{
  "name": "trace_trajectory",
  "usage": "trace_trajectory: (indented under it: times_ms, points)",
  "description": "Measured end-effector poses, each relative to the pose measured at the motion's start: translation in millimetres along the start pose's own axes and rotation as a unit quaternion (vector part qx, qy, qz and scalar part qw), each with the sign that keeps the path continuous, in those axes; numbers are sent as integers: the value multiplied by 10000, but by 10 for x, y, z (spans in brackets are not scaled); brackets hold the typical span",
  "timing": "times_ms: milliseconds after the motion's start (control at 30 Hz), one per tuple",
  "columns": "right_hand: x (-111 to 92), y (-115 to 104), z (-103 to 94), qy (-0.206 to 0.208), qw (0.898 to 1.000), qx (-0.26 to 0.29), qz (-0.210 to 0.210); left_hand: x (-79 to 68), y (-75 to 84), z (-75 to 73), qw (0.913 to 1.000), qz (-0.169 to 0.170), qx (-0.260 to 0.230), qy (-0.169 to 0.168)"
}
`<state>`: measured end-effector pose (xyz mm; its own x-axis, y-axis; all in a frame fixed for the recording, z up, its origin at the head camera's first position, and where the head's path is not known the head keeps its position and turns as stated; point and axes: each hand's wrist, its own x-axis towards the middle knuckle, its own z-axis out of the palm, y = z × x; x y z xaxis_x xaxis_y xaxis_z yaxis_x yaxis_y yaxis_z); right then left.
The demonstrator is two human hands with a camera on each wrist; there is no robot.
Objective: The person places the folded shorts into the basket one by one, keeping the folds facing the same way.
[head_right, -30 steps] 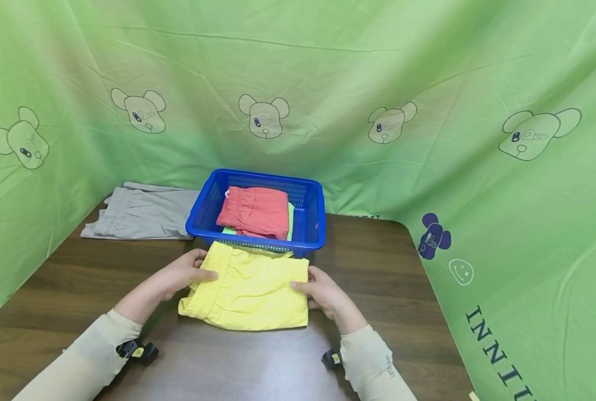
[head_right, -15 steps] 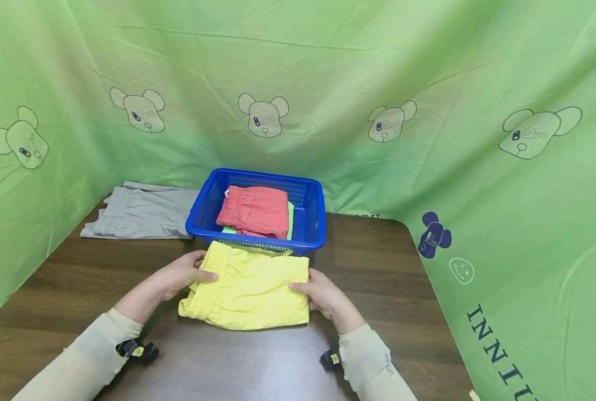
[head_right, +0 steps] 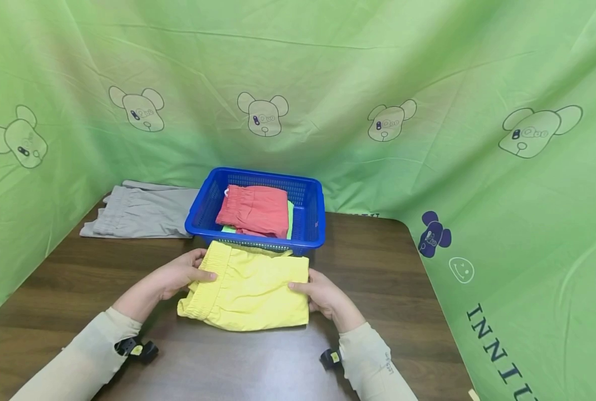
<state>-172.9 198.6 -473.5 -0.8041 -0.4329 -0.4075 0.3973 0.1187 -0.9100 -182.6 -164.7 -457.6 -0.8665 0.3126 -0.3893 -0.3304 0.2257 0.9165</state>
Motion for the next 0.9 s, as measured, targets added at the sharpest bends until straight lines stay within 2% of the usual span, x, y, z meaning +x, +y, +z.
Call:
trace_trajectory:
  times_ms: [300, 900]
  points:
    - [-20, -6, -12, -13, 9998, -42, -210, 24, 7, -2, 9997, 77, 220, 21]
    - [-91, -35, -17, -46, 9988, -291, -394, -24, -78, 9, 9994, 235, 204, 179]
